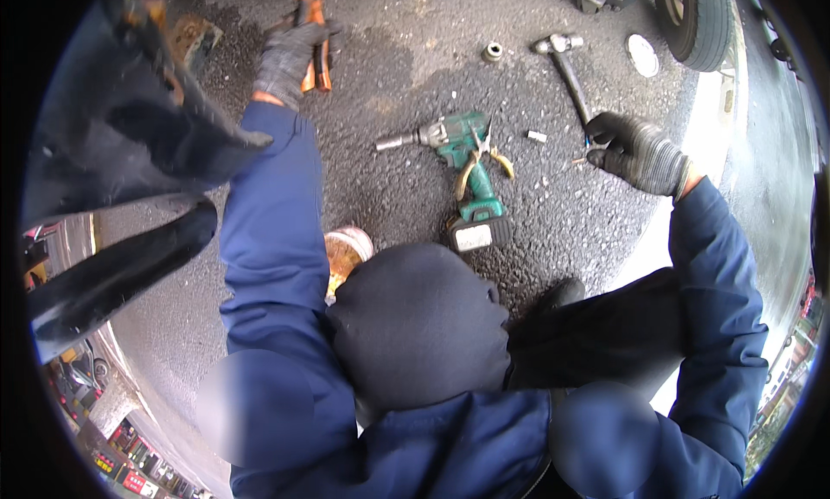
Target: The person kneels beside a car and uses a cordless impact wrench and pliers to work on the wheel hub and brake assembly. They then stand, walk into a nearby shop, wipe a metal part with a cloth, and return to the car.
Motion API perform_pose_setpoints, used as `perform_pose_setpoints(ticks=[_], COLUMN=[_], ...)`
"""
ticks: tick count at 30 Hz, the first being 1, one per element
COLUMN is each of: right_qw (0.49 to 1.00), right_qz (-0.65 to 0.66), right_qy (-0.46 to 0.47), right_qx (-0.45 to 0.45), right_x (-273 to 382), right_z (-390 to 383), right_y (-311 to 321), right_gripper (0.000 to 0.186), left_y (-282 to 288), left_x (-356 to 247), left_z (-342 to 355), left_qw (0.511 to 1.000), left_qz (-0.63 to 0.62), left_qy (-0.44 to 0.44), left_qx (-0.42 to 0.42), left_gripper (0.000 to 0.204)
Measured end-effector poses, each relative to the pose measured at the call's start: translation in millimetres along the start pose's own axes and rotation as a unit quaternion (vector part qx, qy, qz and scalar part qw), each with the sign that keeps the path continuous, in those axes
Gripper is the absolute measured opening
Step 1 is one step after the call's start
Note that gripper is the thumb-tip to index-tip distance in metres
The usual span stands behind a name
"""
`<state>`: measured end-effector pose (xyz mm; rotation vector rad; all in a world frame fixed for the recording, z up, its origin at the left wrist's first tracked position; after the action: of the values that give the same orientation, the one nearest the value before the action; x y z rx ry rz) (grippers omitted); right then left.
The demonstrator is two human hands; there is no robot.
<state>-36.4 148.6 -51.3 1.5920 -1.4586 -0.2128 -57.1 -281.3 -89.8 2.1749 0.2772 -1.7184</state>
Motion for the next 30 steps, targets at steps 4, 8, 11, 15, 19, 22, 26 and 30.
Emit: perform_pose_setpoints(ticks=[4, 8, 11, 15, 19, 22, 26, 30], right_qw=[0.999, 1.000, 0.999, 0.998, 1.000, 0.998, 1.000, 1.000], right_qz=[0.047, 0.012, 0.031, 0.056, 0.014, 0.069, 0.015, 0.013], right_qy=[-0.007, -0.006, -0.003, -0.007, -0.002, -0.014, -0.001, 0.004], right_qx=[-0.004, 0.010, 0.010, -0.002, -0.002, 0.001, -0.012, -0.010], right_x=[0, 1, 1, -2, -2, -3, -3, -2], right_z=[1, 1, 1, 2, 1, 2, 3, 2], right_y=[1, -1, -2, 0, -1, -1, -1, -2], right_gripper=[0.042, 0.041, 0.041, 0.040, 0.039, 0.040, 0.040, 0.039], left_y=[-14, -13, -13, -12, -11, -17, -21, -1], left_x=[0, 4, 6, 1, 10, 4, 1, 6], left_z=[0, -3, -5, 1, -1, -6, -8, -7], left_qw=[0.996, 0.997, 0.996, 0.999, 0.999, 0.994, 0.985, 0.998], left_qz=[0.001, -0.031, -0.031, -0.022, -0.002, 0.008, -0.114, 0.040], left_qy=[0.005, 0.000, 0.011, -0.026, 0.017, -0.015, 0.009, 0.033], left_qx=[0.084, 0.066, 0.077, 0.043, 0.038, 0.107, 0.133, -0.037], left_gripper=[0.037, 0.037, 0.035, 0.036, 0.034, 0.037, 0.017, 0.021])
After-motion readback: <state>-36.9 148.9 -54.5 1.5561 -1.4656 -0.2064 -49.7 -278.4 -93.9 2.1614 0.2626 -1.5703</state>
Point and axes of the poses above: each hand's wrist, its own z-axis towards the middle knuckle, its own y-axis out of the back of the hand, x = y × z, the point moved 7 cm from there along z, towards the middle knuckle
